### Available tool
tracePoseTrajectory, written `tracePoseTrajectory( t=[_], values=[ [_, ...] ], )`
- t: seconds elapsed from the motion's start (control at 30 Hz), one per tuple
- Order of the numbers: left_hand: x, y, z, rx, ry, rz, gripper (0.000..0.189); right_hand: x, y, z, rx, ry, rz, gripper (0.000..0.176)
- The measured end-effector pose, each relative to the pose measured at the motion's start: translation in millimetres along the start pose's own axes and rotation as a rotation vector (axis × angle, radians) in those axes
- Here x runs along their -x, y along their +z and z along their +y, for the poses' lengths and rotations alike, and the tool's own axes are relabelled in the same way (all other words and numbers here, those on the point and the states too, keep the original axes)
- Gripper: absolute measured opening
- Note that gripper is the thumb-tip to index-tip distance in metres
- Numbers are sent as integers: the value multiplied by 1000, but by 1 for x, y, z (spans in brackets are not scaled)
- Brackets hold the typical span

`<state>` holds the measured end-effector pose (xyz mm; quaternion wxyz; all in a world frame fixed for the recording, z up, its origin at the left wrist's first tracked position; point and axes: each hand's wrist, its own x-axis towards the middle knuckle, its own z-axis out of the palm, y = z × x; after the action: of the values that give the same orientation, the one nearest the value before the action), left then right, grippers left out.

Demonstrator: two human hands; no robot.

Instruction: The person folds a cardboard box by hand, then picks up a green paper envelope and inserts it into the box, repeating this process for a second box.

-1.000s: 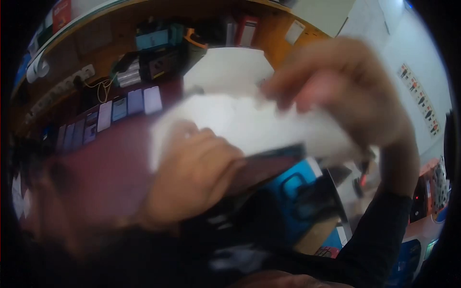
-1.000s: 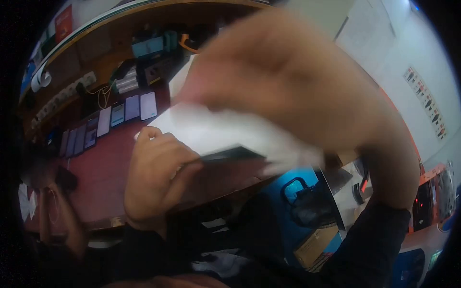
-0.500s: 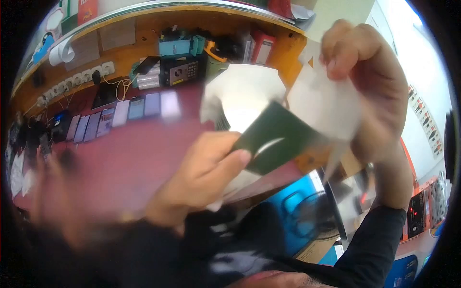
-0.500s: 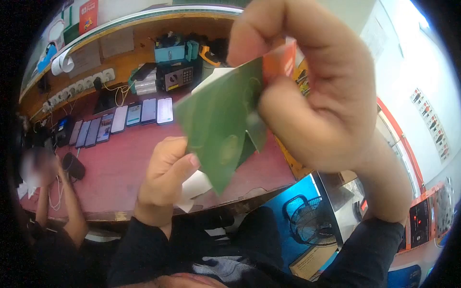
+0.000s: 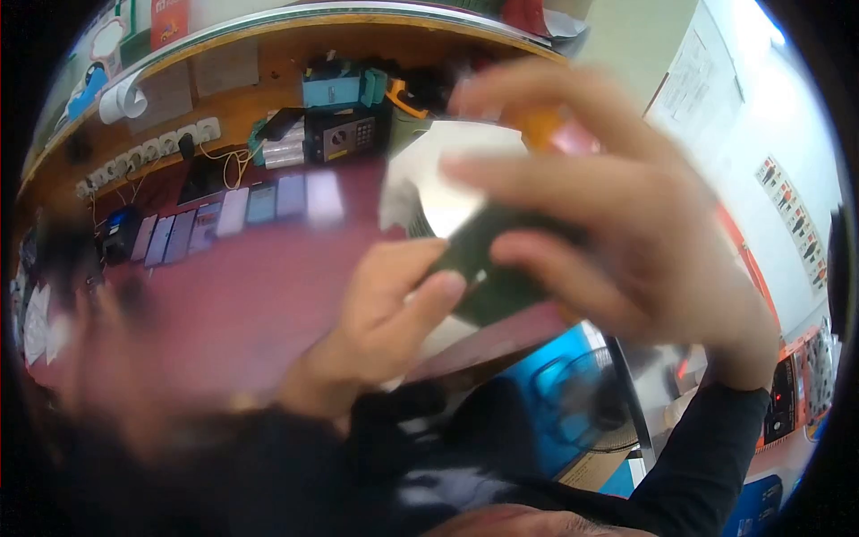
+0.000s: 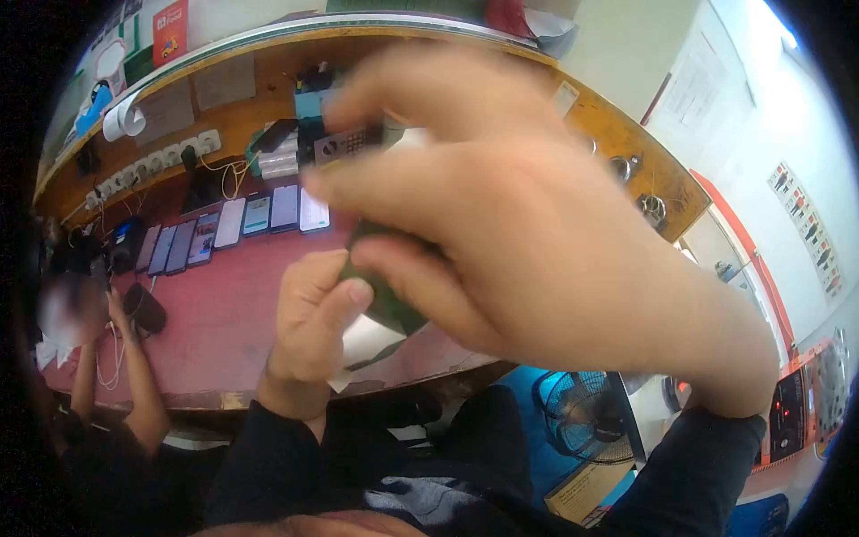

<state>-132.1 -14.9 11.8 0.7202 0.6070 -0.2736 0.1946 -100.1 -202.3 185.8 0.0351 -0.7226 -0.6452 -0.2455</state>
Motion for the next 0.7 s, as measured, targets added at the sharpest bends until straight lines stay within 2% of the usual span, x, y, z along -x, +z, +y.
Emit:
tracePoseTrajectory(
  t=[0.07, 0.13, 0.2, 0.3, 0.47, 0.57, 0.7],
  values=[
    [3, 9, -4, 153, 0, 202, 42, 9, -5, -8, 277, -78, 219, 37],
    [4, 9, -2, 233, 10, 314, 44, 28, 14, -20, 321, -100, 290, 40],
    [8, 8, 5, 235, 2, 269, 45, 44, 33, -34, 311, -103, 331, 37],
    [11, 8, 11, 264, -11, 190, 48, 55, 68, -53, 38, -9, 302, 28],
    [-1, 15, 4, 504, 5, 221, 52, 80, 95, -53, -309, -17, 265, 42],
    [-3, 15, -2, 565, 4, 248, 54, 94, 105, -54, -426, -22, 334, 44],
    [19, 31, -17, 351, 0, 278, 56, 108, 118, -56, -208, 86, 452, 45]
  ],
)
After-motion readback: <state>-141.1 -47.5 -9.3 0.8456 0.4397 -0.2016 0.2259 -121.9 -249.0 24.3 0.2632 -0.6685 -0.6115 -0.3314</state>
